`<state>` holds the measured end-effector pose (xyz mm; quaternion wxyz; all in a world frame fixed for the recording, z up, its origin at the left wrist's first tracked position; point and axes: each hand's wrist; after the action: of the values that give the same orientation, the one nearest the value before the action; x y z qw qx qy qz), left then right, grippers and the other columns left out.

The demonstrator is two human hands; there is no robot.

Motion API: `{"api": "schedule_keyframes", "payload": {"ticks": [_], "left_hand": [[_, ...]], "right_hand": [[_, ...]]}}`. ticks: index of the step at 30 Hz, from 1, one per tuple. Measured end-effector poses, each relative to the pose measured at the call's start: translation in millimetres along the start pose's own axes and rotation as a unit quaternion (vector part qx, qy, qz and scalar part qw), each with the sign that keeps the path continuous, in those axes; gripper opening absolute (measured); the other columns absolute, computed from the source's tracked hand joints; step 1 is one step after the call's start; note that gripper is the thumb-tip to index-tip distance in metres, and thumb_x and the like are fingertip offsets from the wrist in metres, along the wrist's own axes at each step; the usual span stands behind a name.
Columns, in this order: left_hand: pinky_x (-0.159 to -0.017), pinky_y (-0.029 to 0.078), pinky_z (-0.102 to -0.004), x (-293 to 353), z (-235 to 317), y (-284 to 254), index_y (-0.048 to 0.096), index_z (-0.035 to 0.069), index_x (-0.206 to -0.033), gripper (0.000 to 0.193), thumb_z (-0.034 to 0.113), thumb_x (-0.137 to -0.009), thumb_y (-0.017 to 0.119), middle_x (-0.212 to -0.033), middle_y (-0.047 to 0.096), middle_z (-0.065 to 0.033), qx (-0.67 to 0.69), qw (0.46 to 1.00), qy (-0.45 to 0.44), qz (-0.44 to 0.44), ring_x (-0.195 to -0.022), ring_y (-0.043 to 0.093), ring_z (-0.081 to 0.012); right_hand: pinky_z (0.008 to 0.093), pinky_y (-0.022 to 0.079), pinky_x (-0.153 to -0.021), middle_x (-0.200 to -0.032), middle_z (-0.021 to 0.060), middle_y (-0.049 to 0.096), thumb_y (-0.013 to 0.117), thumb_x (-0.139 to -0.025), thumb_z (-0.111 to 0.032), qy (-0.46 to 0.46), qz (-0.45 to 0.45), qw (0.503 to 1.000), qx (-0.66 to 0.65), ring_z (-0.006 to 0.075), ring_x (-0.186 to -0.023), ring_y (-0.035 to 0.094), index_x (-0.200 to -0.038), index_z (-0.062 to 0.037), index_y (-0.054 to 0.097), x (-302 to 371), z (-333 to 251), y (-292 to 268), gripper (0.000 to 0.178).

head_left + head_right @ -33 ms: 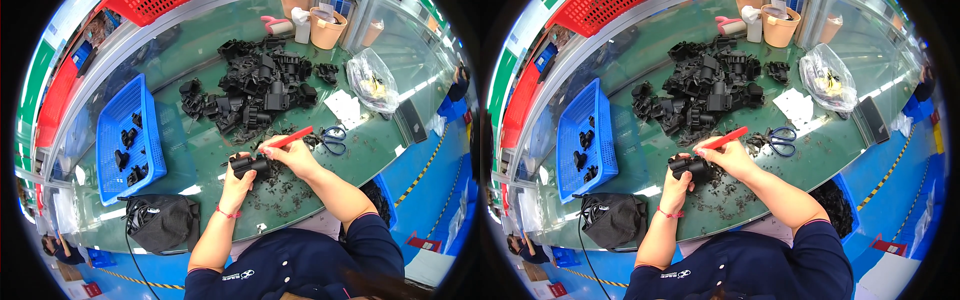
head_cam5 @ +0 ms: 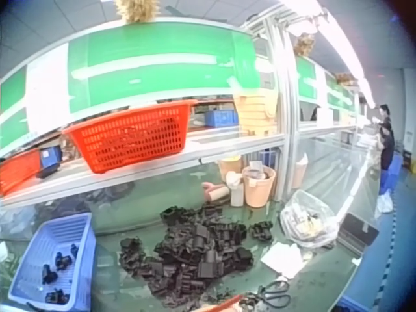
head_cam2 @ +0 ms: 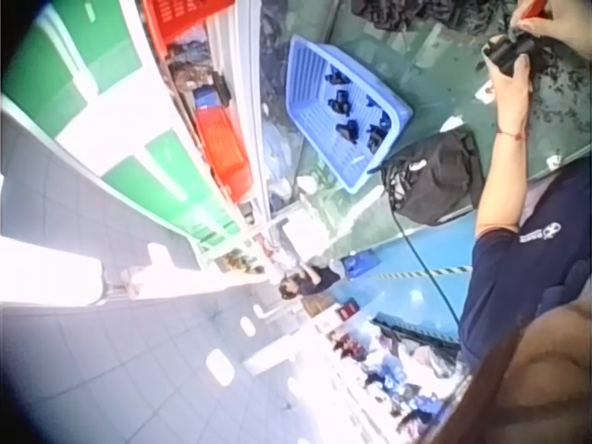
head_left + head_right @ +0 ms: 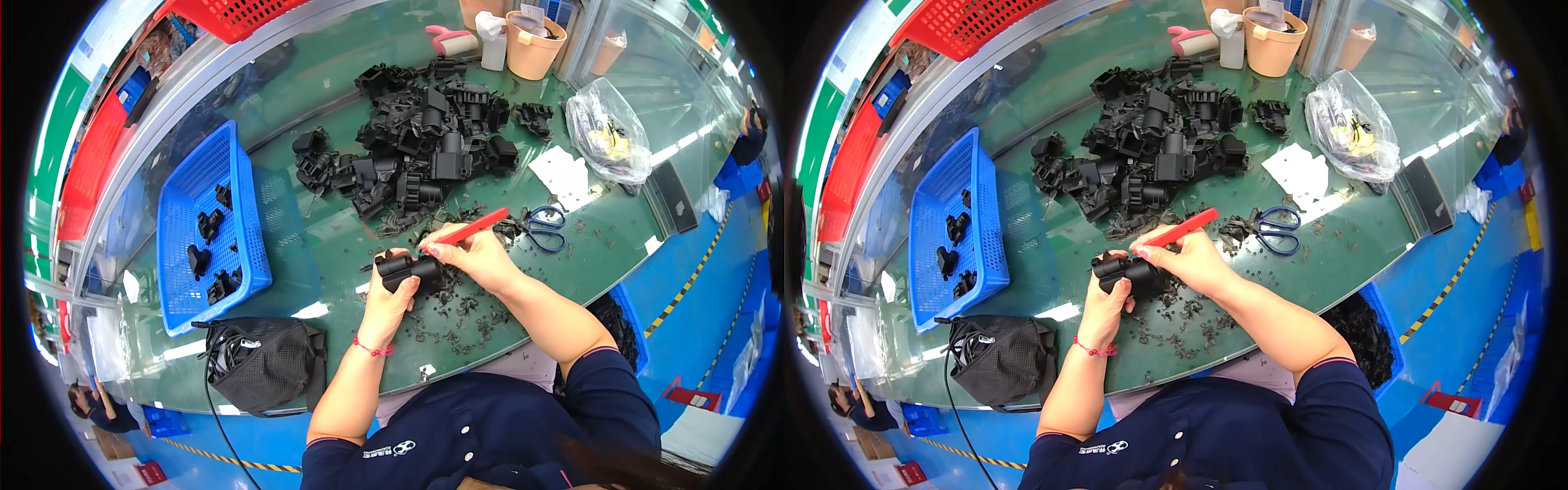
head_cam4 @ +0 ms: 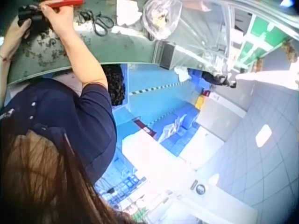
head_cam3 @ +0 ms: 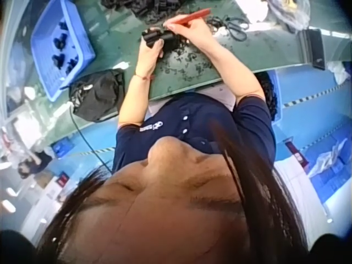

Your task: The person cleans and trims flash from black plastic molded parts at a workbench, using a utility knife and pliers.

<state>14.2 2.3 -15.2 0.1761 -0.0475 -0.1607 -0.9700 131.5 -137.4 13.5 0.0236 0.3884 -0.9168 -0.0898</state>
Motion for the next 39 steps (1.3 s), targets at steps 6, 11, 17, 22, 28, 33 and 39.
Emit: {"api": "schedule_keyframes", "payload": {"ticks": [6, 11, 17, 22, 28, 33, 39], "left_hand": [[-0.054, 0.041, -0.019, 0.0, -2.9, -1.2, 0.04, 0.008, -0.118, 0.054, 0.03, -0.079, 0.072, -0.092, 0.051, -0.0019, -0.06, 0.998, -0.011, 0.001, -0.065, 0.047, -0.0064], [-0.073, 0.045, -0.0237, -1.2, -10.5, -3.2, 0.04, 0.006, -0.118, 0.055, 0.028, -0.08, 0.071, -0.096, 0.052, -0.0027, -0.092, 0.996, 0.02, -0.002, -0.081, 0.052, -0.0108], [-0.082, 0.045, -0.0273, 1.0, -1.9, 2.5, 0.038, 0.005, -0.12, 0.056, 0.027, -0.081, 0.07, -0.104, 0.053, -0.0075, -0.166, 0.984, 0.067, -0.016, -0.094, 0.053, -0.0147], [-0.082, 0.045, -0.0278, 3.3, 7.7, 9.3, 0.038, 0.004, -0.119, 0.05, 0.026, -0.084, 0.067, -0.105, 0.054, -0.0084, -0.194, 0.981, 0.02, 0.008, -0.094, 0.054, -0.015], [-0.069, 0.044, -0.0218, 2.1, 6.9, 2.5, 0.041, 0.005, -0.116, 0.042, 0.022, -0.086, 0.064, -0.097, 0.052, -0.0035, -0.138, 0.989, -0.053, -0.017, -0.081, 0.051, -0.0078], [-0.066, 0.043, -0.0206, 4.1, 11.7, 7.7, 0.044, 0.006, -0.115, 0.038, 0.016, -0.085, 0.065, -0.096, 0.051, -0.0018, -0.072, 0.997, -0.026, -0.031, -0.079, 0.049, -0.0065], [-0.075, 0.045, -0.0218, 2.2, 8.9, 2.0, 0.043, 0.006, -0.116, 0.042, 0.01, -0.082, 0.068, -0.11, 0.052, -0.0046, -0.055, 0.998, 0.016, -0.033, -0.094, 0.052, -0.0097]], "right_hand": [[0.0289, 0.043, -0.081, -0.089, 0.0048, 0.064, 0.066, -0.082, -0.017, 0.01, -0.007, 0.999, 0.037, 0.0124, -0.087, 0.057, -0.093, -0.0016, 0.068, 2.3, -0.5, 2.4, 0.019], [0.0289, 0.043, -0.082, -0.089, 0.0044, 0.064, 0.066, -0.082, -0.017, 0.019, -0.008, 0.998, 0.06, 0.0125, -0.088, 0.057, -0.092, -0.0024, 0.068, 1.8, 1.3, 2.0, 0.018], [0.0294, 0.044, -0.083, -0.088, 0.0057, 0.064, 0.068, -0.081, -0.014, -0.045, -0.025, 0.993, 0.105, 0.0154, -0.09, 0.058, -0.092, -0.0059, 0.069, 1.9, 9.2, 1.6, 0.013], [0.0405, 0.04, -0.093, -0.091, 0.0041, 0.066, 0.067, -0.08, -0.009, -0.182, -0.008, 0.956, 0.229, 0.018, -0.09, 0.062, -0.09, -0.0077, 0.068, 0.7, 16.3, -0.4, 0.011], [0.0469, 0.035, -0.098, -0.09, 0.004, 0.067, 0.068, -0.076, -0.002, -0.307, -0.002, 0.857, 0.414, 0.0214, -0.087, 0.065, -0.095, -0.0078, 0.063, 0.7, 6.8, -1.9, 0.021], [0.0413, 0.045, -0.09, -0.088, 0.0096, 0.066, 0.063, -0.078, 0.003, -0.387, 0.112, 0.825, 0.396, 0.0239, -0.086, 0.065, -0.092, -0.0016, 0.062, -8.5, -2.7, -17.1, 0.015], [0.0339, 0.05, -0.08, -0.087, 0.0111, 0.064, 0.056, -0.088, -0.003, -0.314, 0.245, 0.915, 0.067, 0.0213, -0.083, 0.064, -0.095, 0.0031, 0.061, -15.6, -16.2, -43.0, 0.011]]}}
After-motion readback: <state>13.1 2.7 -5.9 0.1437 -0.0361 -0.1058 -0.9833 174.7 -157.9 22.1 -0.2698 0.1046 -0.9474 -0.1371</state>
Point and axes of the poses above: each hand's wrist, its own x-axis away from the middle knuckle, its own y-axis out of the palm, z = x × y
